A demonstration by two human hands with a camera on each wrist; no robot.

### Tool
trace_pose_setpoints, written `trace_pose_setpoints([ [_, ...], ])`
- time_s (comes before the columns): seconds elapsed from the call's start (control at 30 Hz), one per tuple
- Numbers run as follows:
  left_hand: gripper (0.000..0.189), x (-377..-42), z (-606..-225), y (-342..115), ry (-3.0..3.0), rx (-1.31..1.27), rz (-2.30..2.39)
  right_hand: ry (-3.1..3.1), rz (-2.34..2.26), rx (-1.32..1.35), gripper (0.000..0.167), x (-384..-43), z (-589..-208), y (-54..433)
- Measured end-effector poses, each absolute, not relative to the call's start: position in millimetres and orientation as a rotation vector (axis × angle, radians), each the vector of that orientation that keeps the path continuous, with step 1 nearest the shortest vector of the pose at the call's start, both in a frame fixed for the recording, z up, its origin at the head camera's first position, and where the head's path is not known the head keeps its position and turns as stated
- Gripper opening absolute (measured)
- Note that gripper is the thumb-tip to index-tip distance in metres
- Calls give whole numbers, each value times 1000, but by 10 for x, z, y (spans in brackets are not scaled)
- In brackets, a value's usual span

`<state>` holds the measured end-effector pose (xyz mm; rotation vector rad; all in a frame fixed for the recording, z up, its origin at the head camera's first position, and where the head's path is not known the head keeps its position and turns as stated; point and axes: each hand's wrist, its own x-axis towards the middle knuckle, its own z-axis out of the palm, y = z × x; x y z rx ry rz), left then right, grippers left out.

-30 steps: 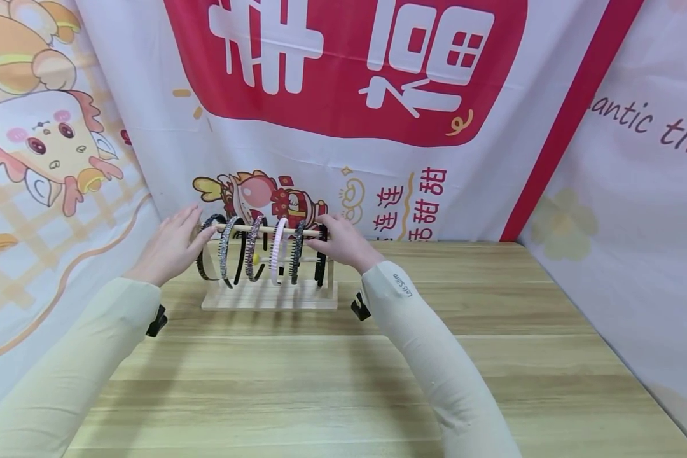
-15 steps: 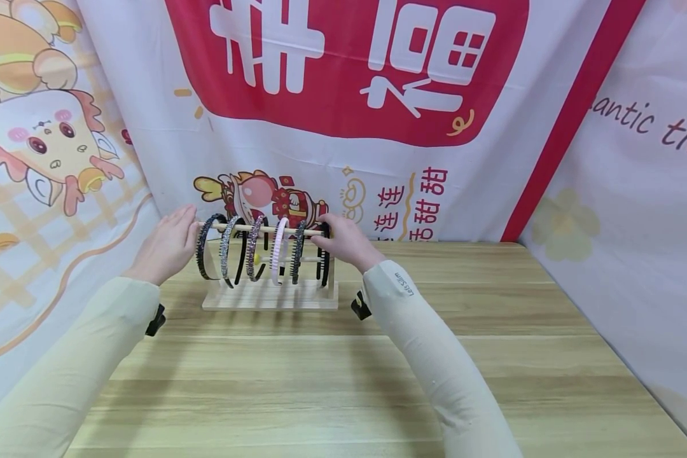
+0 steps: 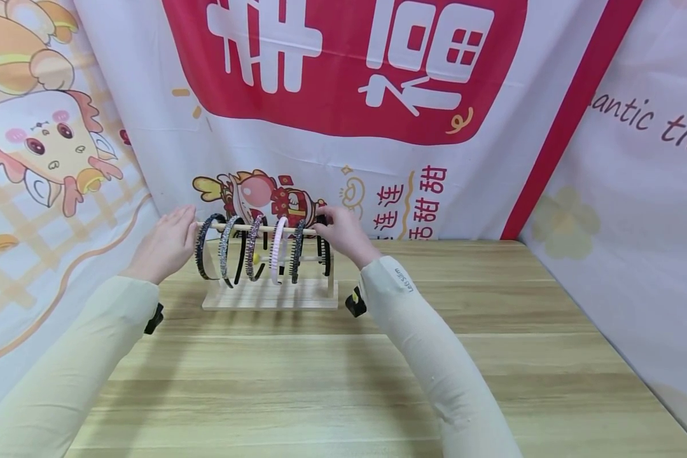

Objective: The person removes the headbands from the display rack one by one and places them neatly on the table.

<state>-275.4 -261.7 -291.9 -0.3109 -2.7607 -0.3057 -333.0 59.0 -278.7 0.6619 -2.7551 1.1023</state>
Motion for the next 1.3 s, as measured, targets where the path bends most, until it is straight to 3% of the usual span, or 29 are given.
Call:
trace_pose_setpoints([
  [1.3, 51, -2739, -2921, -2603, -2774, -322, -296, -2568, 1464, 516, 25, -3081, -2233, 1048],
])
